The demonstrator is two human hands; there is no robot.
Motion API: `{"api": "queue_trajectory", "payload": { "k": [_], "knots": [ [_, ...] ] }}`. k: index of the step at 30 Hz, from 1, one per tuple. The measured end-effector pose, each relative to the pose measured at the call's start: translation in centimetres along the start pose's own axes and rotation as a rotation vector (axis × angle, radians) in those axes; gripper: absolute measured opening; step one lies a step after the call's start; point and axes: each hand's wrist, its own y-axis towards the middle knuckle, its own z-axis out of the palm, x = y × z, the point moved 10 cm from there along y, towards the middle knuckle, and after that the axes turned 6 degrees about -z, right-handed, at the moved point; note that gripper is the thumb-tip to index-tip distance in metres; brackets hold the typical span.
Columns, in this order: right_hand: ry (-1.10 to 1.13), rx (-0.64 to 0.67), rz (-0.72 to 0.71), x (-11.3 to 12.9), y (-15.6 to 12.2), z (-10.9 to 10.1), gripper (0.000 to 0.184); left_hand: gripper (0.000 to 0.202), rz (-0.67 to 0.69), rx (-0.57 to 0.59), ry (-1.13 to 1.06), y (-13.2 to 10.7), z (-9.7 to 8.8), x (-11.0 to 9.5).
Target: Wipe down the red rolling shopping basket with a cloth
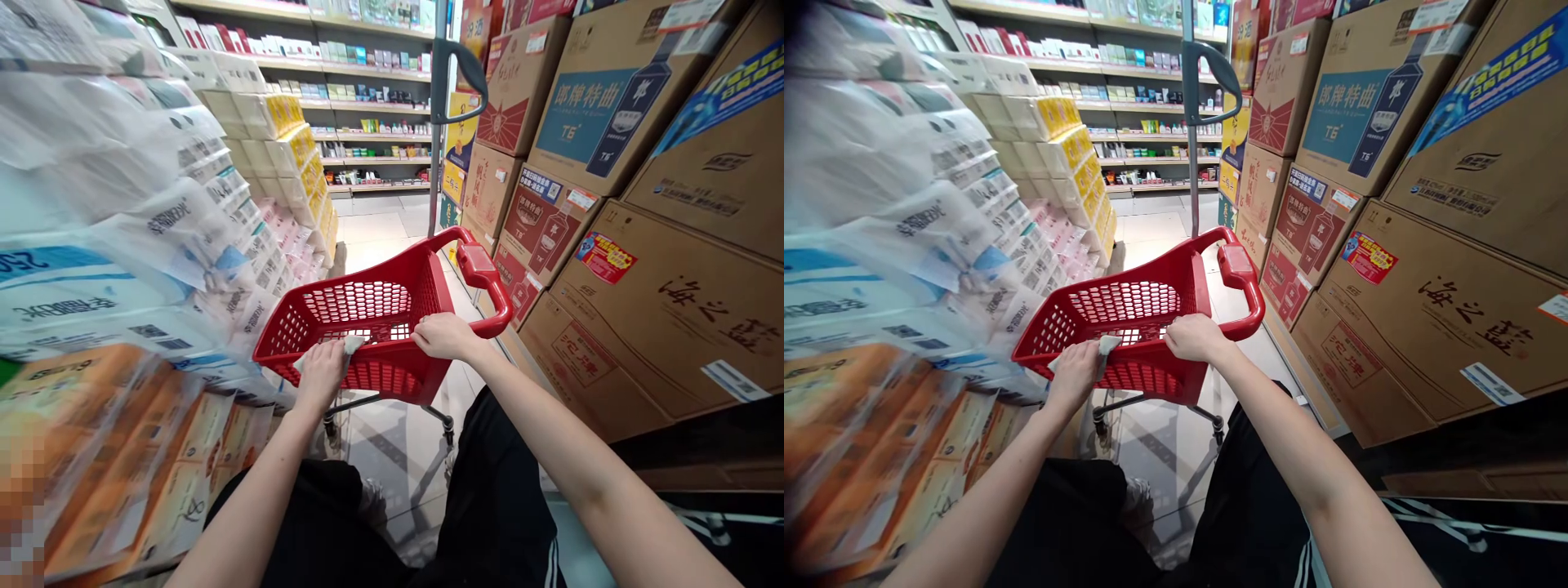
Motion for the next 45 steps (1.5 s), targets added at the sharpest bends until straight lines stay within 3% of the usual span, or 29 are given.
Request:
{"api": "queue_trajectory", "payload": {
  "k": [2, 7, 10, 13, 18, 21, 24, 28, 31, 34, 37, 41, 45],
  "knots": [
    [-0.016, -0.007, -0.003, 0.2, 0.2, 0.2, 0.04, 0.03, -0.008, -0.022, -0.004, 0.2, -0.1, -1.6],
    [-0.029, -0.01, 0.012, 0.6, 0.1, 0.2, 0.039, 0.033, 0.11, -0.046, -0.103, 1.3, -0.5, -8.1],
    [-0.026, -0.012, 0.015, 0.6, -0.3, -0.1, 0.041, 0.031, 0.15, -0.034, -0.145, 1.7, -0.6, -9.7],
    [-0.023, -0.006, 0.015, 0.3, -0.6, -0.3, 0.045, 0.032, 0.159, -0.012, -0.169, 1.5, -0.3, -8.2],
    [0.001, -0.004, 0.127, -1.1, -0.6, 0.0, 0.049, 0.032, 0.076, -0.025, -0.115, 0.3, 0.5, -2.2],
    [-0.008, -0.019, 0.133, -0.9, -0.3, 0.2, 0.05, 0.031, 0.06, -0.036, -0.076, 0.0, 0.6, -0.9],
    [-0.027, -0.026, 0.109, -0.3, 0.0, 0.4, 0.049, 0.03, 0.048, -0.057, -0.068, 0.3, 0.2, -2.6],
    [-0.024, -0.024, 0.116, -0.3, 0.0, 0.4, 0.049, 0.031, 0.064, -0.061, -0.127, 1.0, -0.6, -7.0],
    [0.0, -0.035, 0.153, -1.1, -0.5, 0.0, 0.049, 0.029, 0.065, -0.048, -0.167, 1.5, -0.8, -8.4],
    [0.031, -0.069, 0.217, -2.7, -1.7, -1.0, 0.049, 0.028, 0.108, -0.02, -0.216, 1.6, -0.6, -8.3],
    [0.08, -0.1, 0.195, -4.4, -3.4, -2.1, 0.047, 0.028, 0.119, -0.007, -0.252, 1.7, -0.3, -7.4],
    [0.064, -0.235, 0.233, -8.1, -6.2, -4.1, 0.042, 0.03, 0.084, -0.015, -0.284, 1.8, -0.4, -6.4],
    [0.05, -0.231, 0.267, -9.8, -7.0, -3.8, 0.043, 0.031, 0.053, 0.002, -0.325, 2.2, -1.3, -7.3]
  ]
}}
